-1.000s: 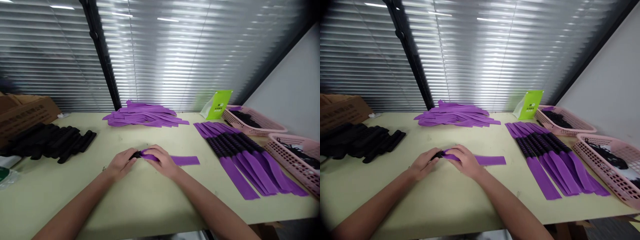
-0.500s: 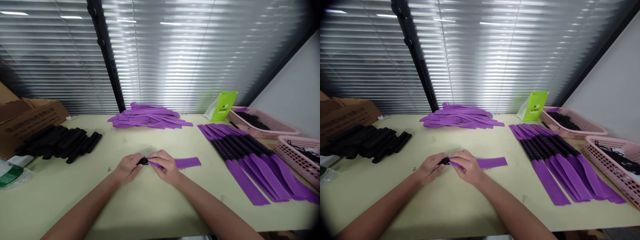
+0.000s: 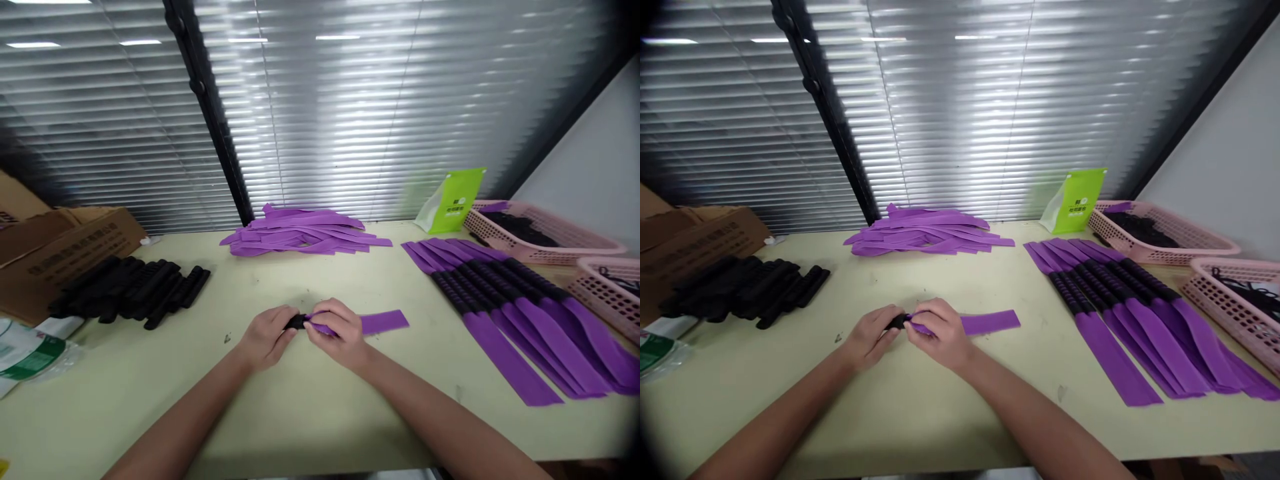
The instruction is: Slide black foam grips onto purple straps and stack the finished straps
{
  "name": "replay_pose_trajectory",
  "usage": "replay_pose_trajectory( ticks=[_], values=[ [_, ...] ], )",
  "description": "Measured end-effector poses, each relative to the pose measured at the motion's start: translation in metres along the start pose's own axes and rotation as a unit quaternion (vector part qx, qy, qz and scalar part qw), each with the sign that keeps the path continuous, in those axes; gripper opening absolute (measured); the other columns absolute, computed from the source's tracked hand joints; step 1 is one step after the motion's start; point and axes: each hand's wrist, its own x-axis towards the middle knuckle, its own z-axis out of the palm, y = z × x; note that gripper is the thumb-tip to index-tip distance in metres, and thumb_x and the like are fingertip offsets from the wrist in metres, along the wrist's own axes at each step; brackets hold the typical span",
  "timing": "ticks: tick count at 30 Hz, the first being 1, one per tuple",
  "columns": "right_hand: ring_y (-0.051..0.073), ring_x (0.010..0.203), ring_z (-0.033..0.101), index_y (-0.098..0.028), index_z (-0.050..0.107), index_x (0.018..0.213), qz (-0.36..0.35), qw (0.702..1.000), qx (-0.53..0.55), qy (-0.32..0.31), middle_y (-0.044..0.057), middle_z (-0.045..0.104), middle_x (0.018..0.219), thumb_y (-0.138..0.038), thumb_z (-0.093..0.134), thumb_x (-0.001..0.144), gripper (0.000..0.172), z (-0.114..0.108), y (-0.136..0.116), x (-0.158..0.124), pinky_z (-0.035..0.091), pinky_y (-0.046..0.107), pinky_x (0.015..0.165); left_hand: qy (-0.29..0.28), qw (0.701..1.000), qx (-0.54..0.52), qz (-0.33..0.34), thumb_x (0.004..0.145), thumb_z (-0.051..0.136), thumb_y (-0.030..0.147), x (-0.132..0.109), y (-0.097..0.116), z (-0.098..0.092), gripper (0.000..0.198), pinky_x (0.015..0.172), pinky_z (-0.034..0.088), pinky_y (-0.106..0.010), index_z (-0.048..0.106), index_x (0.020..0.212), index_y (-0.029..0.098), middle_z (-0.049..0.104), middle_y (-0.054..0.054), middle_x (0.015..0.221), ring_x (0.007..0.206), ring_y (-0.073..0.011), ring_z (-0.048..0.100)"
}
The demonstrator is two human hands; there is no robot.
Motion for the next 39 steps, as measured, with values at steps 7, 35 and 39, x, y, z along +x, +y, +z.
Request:
replay_pose_trajectory(
  ticks=[7,35,39],
  values=[
    [0.017,0.086,0.057,-0.020,0.066,0.086,-0.011,0.990,-0.060,-0.130,0.008,0.061,0.100,-0.032,0.058,0.088,0.015,-0.009,0.007,0.002,0.049,0.036,0.078,-0.008,0.999,0.033,0.013,0.093,0.036,0.025,-0.002,-0.006,0.001,0.025,0.073,0.047,-0.032,0.044,0.116,0.016,0.061,-0.010,0.098,0.084,-0.0196,0.058],
    [0.021,0.099,0.055,-0.021,0.063,0.106,0.040,0.979,-0.074,-0.185,0.010,0.058,0.107,-0.042,0.059,0.086,0.030,-0.012,0.017,0.001,0.049,0.038,0.085,-0.028,0.997,0.033,-0.059,0.095,0.033,0.027,0.001,-0.012,-0.001,0.026,0.073,0.048,-0.032,0.045,0.116,0.017,0.061,-0.008,0.094,0.082,-0.0183,0.058],
    [0.019,0.098,0.057,-0.023,0.061,0.109,0.043,0.989,-0.027,-0.142,0.008,0.060,0.103,-0.028,0.056,0.090,0.021,-0.012,0.020,0.001,0.051,0.035,0.085,-0.047,0.996,0.028,-0.068,0.096,0.032,0.029,0.003,-0.016,-0.006,0.026,0.073,0.047,-0.031,0.046,0.114,0.018,0.060,-0.007,0.093,0.081,-0.0183,0.057]
  ],
)
